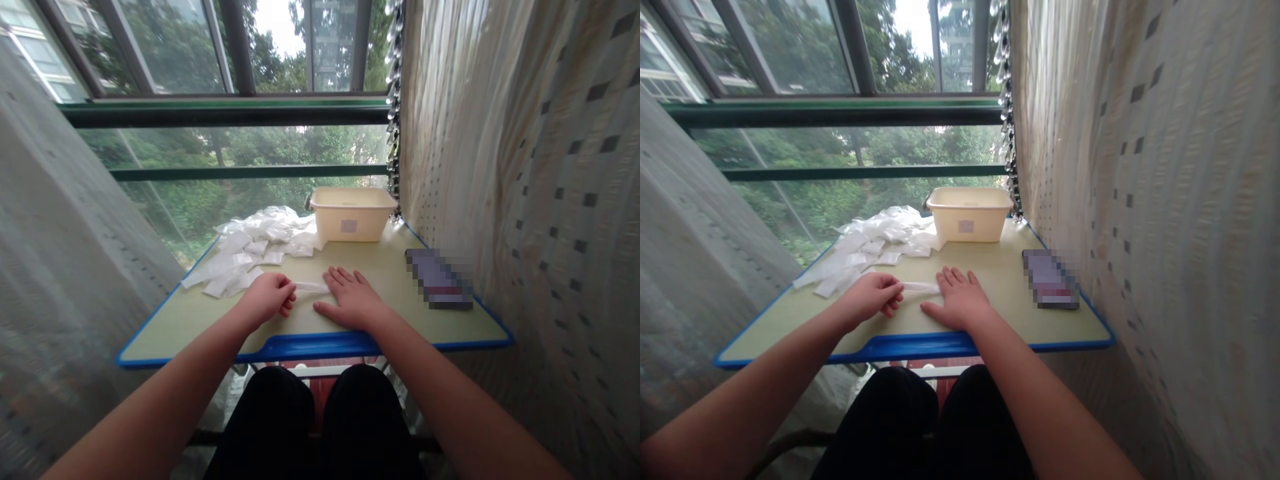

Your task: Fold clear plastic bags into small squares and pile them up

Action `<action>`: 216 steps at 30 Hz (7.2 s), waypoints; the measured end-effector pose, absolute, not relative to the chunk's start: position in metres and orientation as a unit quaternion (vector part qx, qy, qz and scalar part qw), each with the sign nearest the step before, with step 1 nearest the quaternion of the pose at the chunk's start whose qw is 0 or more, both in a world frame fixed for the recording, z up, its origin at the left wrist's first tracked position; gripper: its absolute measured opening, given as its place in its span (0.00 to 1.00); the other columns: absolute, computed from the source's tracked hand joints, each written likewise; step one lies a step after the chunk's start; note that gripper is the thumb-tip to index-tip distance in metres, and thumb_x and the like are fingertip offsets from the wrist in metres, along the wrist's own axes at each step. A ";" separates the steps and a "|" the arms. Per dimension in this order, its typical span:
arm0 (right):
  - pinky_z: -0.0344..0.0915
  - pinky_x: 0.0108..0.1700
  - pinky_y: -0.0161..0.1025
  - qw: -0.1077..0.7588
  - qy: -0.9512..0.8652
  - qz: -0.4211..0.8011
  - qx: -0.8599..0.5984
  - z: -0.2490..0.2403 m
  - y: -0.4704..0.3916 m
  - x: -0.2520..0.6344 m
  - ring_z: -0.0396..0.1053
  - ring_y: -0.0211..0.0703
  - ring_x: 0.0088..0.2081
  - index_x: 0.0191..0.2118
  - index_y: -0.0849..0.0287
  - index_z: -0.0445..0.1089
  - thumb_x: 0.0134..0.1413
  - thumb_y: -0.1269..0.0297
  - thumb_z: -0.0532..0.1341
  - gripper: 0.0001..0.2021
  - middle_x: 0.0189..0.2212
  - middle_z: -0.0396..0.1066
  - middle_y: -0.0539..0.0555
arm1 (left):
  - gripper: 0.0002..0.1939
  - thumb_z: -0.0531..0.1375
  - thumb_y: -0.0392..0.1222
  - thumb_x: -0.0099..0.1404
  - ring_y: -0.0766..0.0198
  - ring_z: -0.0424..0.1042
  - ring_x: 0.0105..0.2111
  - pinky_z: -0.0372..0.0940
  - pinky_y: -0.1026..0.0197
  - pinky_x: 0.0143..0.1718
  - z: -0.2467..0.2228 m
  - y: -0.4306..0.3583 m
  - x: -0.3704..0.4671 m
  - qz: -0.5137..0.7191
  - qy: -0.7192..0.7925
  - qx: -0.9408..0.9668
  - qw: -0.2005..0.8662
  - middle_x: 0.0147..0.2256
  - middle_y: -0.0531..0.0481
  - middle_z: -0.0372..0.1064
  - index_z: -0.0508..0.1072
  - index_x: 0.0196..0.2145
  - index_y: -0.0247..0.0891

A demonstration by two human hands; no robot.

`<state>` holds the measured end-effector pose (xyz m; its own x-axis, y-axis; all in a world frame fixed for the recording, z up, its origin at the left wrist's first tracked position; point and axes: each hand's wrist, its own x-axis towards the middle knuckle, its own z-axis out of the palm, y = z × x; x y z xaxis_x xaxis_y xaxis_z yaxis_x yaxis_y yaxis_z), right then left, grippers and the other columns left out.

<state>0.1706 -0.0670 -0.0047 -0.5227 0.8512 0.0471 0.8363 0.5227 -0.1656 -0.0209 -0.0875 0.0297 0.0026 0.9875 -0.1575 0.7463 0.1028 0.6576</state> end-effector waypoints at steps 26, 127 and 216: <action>0.31 0.59 0.49 0.078 -0.872 0.060 -0.479 -0.006 -0.067 0.171 0.35 0.48 0.63 0.62 0.61 0.43 0.52 0.42 0.39 0.37 0.63 0.38 0.56 | 0.11 0.52 0.40 0.54 0.59 0.70 0.30 0.60 0.62 0.32 0.025 -0.086 0.017 0.179 0.643 0.744 0.014 0.27 0.48 0.72 0.73 0.31 0.39; 0.51 0.22 0.30 0.131 -0.829 0.278 -0.467 0.022 -0.010 0.184 0.58 0.32 0.22 0.33 0.59 0.69 0.39 0.58 0.63 0.14 0.22 0.64 0.46 | 0.12 0.58 0.45 0.48 0.73 0.56 0.16 0.48 0.70 0.14 0.026 -0.022 -0.020 0.068 0.488 0.741 0.455 0.19 0.56 0.62 0.73 0.29 0.35; 0.62 0.25 0.31 0.396 -0.655 0.480 -0.429 0.023 -0.021 0.170 0.64 0.33 0.23 0.31 0.65 0.71 0.44 0.55 0.61 0.15 0.23 0.69 0.52 | 0.13 0.58 0.45 0.57 0.62 0.72 0.32 0.69 0.63 0.29 0.033 -0.034 0.000 0.392 0.467 0.585 0.534 0.28 0.47 0.71 0.70 0.36 0.32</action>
